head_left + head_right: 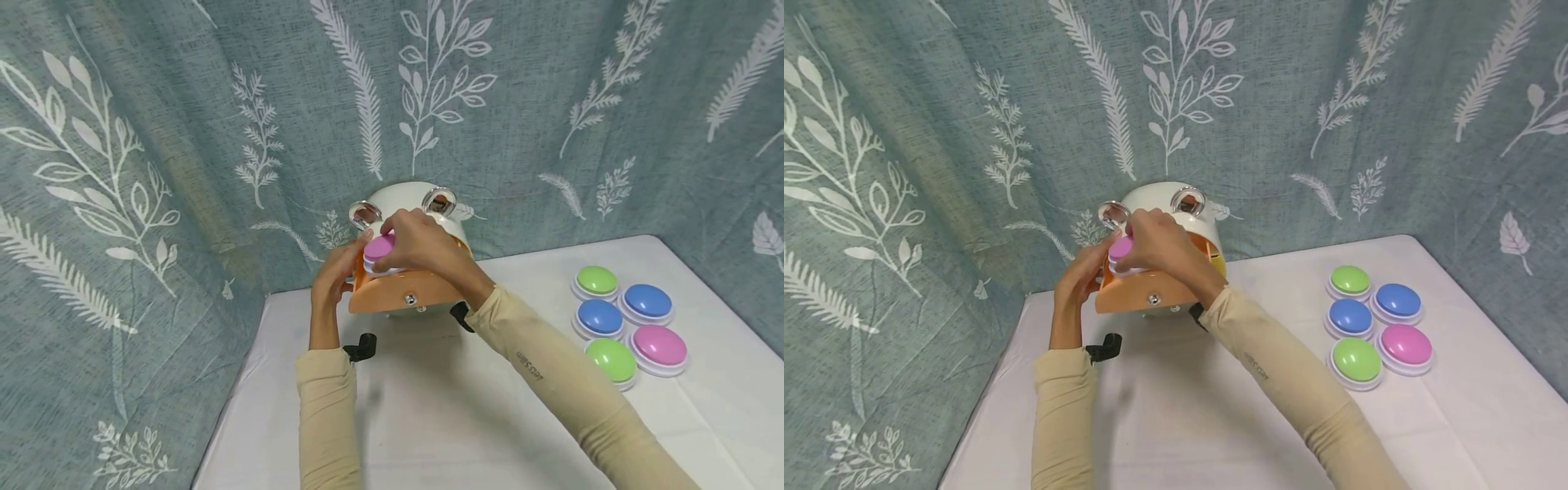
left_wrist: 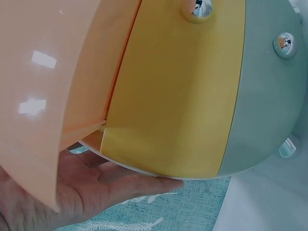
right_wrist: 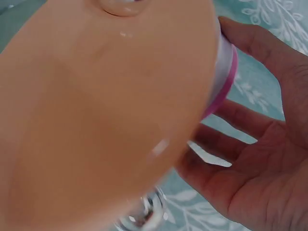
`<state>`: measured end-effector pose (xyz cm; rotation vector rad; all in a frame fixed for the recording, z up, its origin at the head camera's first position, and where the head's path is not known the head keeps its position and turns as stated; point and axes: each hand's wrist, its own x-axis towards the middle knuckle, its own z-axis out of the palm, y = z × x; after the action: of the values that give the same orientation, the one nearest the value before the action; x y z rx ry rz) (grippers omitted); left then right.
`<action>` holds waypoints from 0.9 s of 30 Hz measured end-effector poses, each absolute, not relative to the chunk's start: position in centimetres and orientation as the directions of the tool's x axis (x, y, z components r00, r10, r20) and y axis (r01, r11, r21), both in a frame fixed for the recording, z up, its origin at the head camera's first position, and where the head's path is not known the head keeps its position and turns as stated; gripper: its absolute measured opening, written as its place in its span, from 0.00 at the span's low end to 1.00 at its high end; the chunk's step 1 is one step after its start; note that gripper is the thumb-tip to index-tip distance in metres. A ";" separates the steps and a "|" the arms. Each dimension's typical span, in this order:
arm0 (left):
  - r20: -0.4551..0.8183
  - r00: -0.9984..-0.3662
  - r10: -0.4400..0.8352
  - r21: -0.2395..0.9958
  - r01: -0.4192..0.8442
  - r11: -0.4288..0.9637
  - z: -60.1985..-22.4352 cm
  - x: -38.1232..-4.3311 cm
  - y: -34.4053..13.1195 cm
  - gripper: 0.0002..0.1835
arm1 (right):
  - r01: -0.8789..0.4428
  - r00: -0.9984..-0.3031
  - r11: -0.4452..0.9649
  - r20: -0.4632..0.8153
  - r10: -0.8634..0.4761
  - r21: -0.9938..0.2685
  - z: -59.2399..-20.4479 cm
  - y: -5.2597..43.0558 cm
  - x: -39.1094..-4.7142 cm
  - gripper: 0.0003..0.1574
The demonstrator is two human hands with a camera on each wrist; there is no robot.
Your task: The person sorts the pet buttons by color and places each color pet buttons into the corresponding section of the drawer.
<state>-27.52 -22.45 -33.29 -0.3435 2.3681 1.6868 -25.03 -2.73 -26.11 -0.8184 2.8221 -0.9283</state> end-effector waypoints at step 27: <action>-0.284 -0.956 -0.066 0.900 -0.290 0.325 -33.4 -27.3 -22.5 0.49 | -0.567 -0.741 0.586 0.049 -0.669 -0.579 -28.5 -2.9 -26.3 0.16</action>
<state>-27.26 -22.45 -33.44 -0.3261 2.3914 1.6877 -26.26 -2.85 -28.46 -1.0388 2.6389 -0.8709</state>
